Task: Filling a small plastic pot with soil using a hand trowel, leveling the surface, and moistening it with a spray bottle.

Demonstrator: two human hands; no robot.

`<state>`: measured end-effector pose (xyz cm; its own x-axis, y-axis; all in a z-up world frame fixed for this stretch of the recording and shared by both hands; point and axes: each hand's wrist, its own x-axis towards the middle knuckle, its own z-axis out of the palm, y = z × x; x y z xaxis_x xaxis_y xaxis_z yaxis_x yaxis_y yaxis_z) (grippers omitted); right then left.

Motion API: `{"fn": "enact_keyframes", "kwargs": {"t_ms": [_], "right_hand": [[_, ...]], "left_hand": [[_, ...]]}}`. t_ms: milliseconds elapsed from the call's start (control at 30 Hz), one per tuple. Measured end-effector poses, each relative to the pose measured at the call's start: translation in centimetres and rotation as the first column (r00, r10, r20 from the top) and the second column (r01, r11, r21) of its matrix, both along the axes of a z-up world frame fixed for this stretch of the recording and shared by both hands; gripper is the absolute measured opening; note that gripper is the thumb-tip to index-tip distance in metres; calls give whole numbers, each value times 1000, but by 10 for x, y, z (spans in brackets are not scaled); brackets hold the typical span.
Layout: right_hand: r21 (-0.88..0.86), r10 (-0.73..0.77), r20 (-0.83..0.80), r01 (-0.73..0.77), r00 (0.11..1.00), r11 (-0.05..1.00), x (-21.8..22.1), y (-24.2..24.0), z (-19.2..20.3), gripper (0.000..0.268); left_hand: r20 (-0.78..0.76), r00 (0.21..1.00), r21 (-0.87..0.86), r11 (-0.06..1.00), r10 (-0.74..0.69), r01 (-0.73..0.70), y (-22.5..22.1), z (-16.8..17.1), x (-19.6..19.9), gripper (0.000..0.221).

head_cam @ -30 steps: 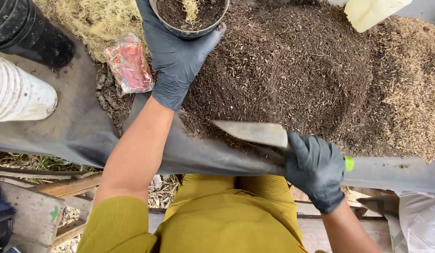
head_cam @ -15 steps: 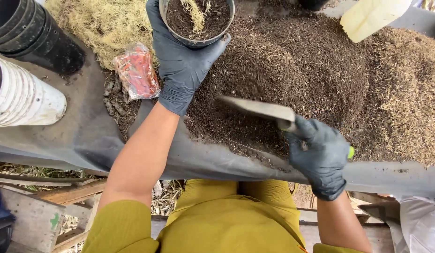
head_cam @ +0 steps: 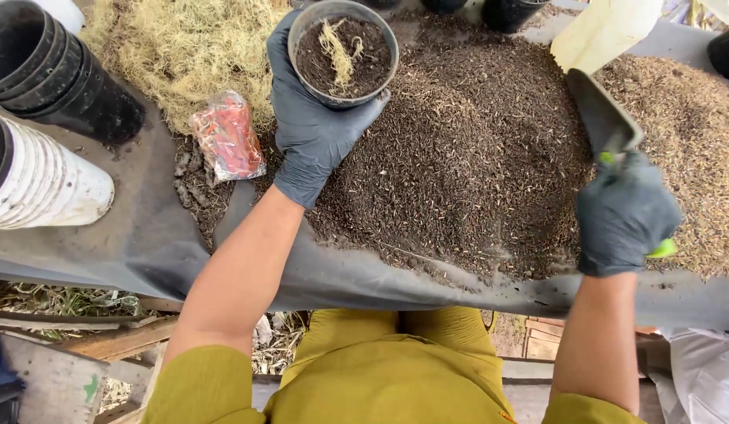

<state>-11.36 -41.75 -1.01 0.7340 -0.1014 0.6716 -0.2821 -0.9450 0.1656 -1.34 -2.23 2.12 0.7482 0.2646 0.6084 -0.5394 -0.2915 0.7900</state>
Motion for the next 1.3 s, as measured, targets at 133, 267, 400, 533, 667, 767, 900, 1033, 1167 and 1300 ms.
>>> {"fn": "enact_keyframes", "kwargs": {"t_ms": [133, 267, 400, 533, 667, 767, 900, 1033, 1167, 1300], "right_hand": [[111, 80, -188, -60, 979, 992, -4, 41, 20, 46], [127, 144, -138, -127, 980, 984, -16, 62, 42, 42], [-193, 173, 10, -167, 985, 967, -1, 37, 42, 20], [-217, 84, -95, -103, 992, 971, 11, -6, 40, 31], [-149, 125, -213, -158, 969, 976, -1, -25, 54, 28], [-125, 68, -442, -136, 894, 983, 7, -32, 65, 30], [-270, -14, -480, -133, 877, 954, 22, -3, 93, 44], [68, 18, -758, 52, 652, 996, 53, 22, 108, 41], [322, 165, -833, 220, 528, 921, 70, 29, 99, 43], [617, 427, -745, 284, 512, 734, 61, 42, 100, 39]], "left_hand": [[-30, 988, -63, 987, -152, 150, -1, 2, -4, 90], [-148, 980, -51, 991, -132, 126, -7, -9, 0, 95], [-205, 965, -114, 984, -161, 140, -5, -7, 3, 91], [-37, 851, -498, 748, -524, 439, -1, -2, 4, 65], [-70, 998, 143, 990, -11, 21, 2, 16, -16, 90], [-49, 990, 74, 988, -133, 136, 0, 14, -17, 90], [-87, 971, 21, 974, -223, 226, -7, 5, -12, 93], [-124, 991, 216, 974, -41, 67, -7, 10, -20, 92], [-183, 965, 168, 961, -188, 219, -13, 10, -27, 96], [-168, 956, 155, 951, -241, 267, -17, 9, -27, 97]]}}
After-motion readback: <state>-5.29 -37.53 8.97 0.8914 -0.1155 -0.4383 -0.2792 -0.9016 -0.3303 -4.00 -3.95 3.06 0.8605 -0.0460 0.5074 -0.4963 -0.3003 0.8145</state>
